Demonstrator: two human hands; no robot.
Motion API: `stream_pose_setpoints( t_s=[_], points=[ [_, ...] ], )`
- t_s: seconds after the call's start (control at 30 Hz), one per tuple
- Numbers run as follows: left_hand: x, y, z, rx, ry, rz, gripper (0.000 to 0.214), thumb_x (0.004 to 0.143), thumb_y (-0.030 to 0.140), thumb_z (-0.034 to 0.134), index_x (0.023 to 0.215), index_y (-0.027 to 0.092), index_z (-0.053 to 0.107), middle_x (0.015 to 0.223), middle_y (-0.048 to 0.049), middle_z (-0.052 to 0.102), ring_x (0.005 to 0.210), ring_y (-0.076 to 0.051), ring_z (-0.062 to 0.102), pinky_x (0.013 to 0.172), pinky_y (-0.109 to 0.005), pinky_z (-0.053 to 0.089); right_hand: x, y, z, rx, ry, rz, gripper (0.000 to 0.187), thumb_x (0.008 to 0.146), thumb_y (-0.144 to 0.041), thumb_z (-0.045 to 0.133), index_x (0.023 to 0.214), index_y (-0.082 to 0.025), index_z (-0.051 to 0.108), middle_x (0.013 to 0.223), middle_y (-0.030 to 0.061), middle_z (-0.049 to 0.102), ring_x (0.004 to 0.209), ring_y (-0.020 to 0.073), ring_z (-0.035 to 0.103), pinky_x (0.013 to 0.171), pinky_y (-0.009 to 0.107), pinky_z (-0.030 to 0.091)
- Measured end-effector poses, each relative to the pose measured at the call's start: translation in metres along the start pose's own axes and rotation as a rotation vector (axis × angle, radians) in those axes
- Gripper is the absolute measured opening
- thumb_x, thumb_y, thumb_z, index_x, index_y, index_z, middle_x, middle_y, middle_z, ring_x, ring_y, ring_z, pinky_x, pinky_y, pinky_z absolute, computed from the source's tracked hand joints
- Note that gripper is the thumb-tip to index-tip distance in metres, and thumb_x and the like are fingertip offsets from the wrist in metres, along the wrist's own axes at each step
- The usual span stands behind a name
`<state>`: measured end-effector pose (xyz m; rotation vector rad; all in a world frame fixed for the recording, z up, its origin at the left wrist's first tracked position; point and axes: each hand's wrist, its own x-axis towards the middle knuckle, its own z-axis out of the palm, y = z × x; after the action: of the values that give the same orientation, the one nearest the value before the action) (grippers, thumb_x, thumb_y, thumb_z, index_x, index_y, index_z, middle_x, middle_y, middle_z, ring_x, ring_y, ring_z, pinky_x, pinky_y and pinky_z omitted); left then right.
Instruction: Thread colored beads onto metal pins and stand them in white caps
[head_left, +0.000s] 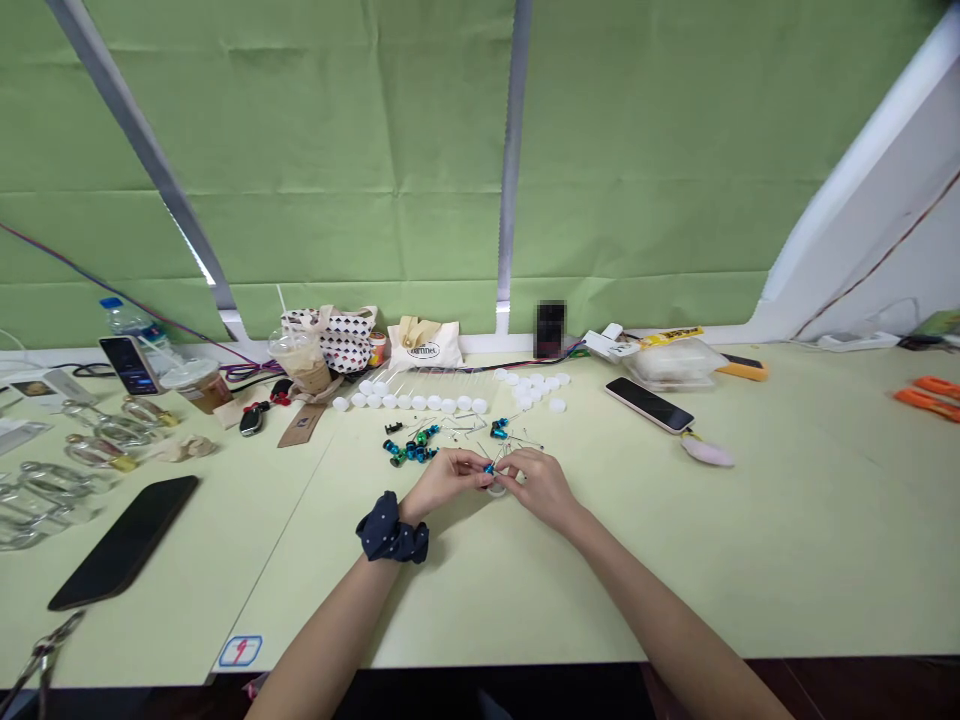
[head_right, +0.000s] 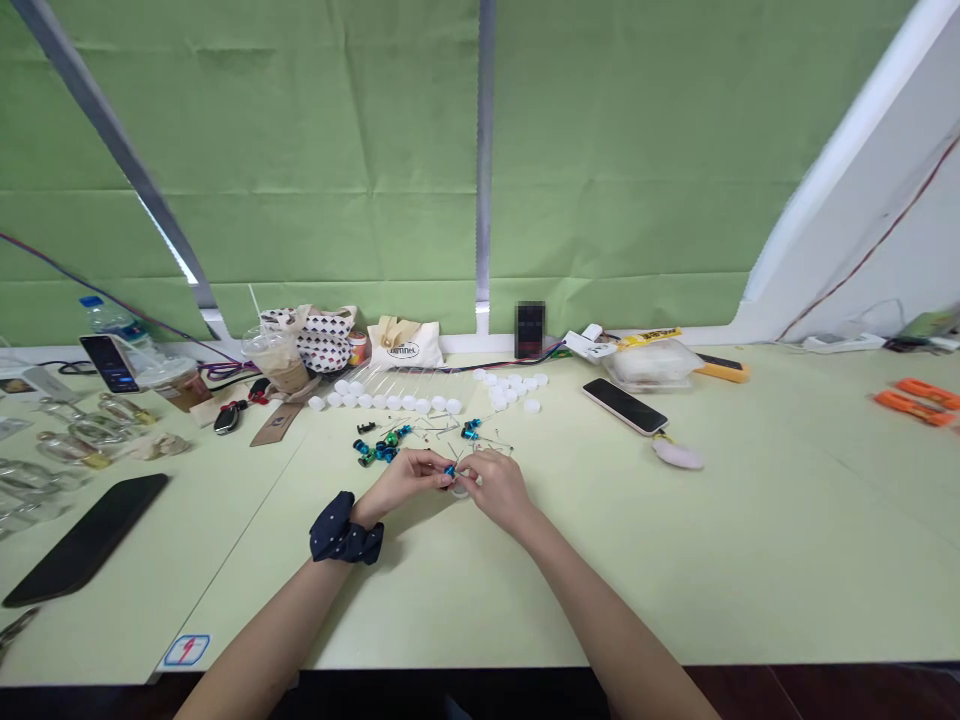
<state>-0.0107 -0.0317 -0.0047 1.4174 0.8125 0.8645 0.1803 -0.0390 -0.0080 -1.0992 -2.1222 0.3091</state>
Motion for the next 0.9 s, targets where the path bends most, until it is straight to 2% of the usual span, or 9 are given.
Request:
stream_pose_setpoints(
  t_s=[0.27, 0.43, 0.57, 0.7, 0.8, 0.9],
  points=[
    [0.000, 0.003, 0.001, -0.029, -0.016, -0.013, 0.037, 0.066, 0.035, 0.073, 0.092, 0.009, 0.068, 0.080, -0.0099, 0.072, 0.077, -0.021, 0.068, 0.076, -0.036, 0.053, -0.001, 0.001, -0.002, -0.020, -0.022, -0.027, 0.012, 0.081, -0.018, 0.058, 0.087, -0.021, 0.067, 0.079, 0.0030, 0.066, 0.072, 0.0152, 0.059, 0.066, 0.025, 0.042],
    [0.001, 0.003, 0.001, -0.035, 0.043, -0.050, 0.039, 0.064, 0.037, 0.074, 0.090, 0.009, 0.068, 0.079, -0.0091, 0.071, 0.075, -0.021, 0.067, 0.074, -0.036, 0.054, -0.001, 0.002, -0.004, -0.055, -0.051, -0.006, 0.010, 0.081, -0.018, 0.058, 0.084, -0.021, 0.067, 0.078, 0.0025, 0.064, 0.072, 0.0148, 0.058, 0.063, 0.024, 0.041],
    [0.002, 0.004, -0.004, -0.013, 0.125, -0.023, 0.039, 0.062, 0.038, 0.075, 0.089, 0.010, 0.068, 0.076, -0.0075, 0.071, 0.072, -0.020, 0.067, 0.069, -0.033, 0.053, -0.001, 0.003, -0.005, -0.141, -0.145, 0.018, 0.014, 0.080, -0.015, 0.058, 0.082, -0.024, 0.069, 0.074, 0.0018, 0.062, 0.074, 0.0152, 0.058, 0.060, 0.023, 0.037],
    [0.003, 0.001, -0.010, 0.047, 0.151, 0.016, 0.038, 0.065, 0.038, 0.072, 0.090, 0.010, 0.068, 0.074, -0.0081, 0.069, 0.066, -0.018, 0.065, 0.064, -0.031, 0.051, -0.001, 0.005, -0.007, -0.195, -0.241, -0.017, 0.021, 0.082, -0.013, 0.054, 0.086, -0.027, 0.069, 0.074, 0.0020, 0.061, 0.076, 0.0157, 0.058, 0.059, 0.023, 0.036],
    [0.004, -0.003, -0.012, 0.136, 0.144, 0.040, 0.037, 0.068, 0.038, 0.070, 0.093, 0.010, 0.069, 0.079, -0.0093, 0.070, 0.067, -0.017, 0.063, 0.064, -0.029, 0.050, 0.000, 0.006, -0.006, -0.165, -0.167, -0.014, 0.023, 0.085, -0.017, 0.053, 0.102, -0.026, 0.065, 0.082, 0.0033, 0.063, 0.081, 0.0169, 0.058, 0.064, 0.024, 0.040],
    [0.004, -0.004, -0.009, 0.244, 0.113, 0.087, 0.034, 0.070, 0.037, 0.069, 0.093, 0.013, 0.070, 0.094, -0.0113, 0.069, 0.080, -0.020, 0.063, 0.071, -0.030, 0.049, 0.001, 0.008, -0.003, -0.105, -0.062, 0.007, 0.026, 0.088, -0.022, 0.050, 0.112, -0.023, 0.060, 0.092, 0.0048, 0.064, 0.083, 0.0165, 0.059, 0.068, 0.025, 0.042]
  ],
)
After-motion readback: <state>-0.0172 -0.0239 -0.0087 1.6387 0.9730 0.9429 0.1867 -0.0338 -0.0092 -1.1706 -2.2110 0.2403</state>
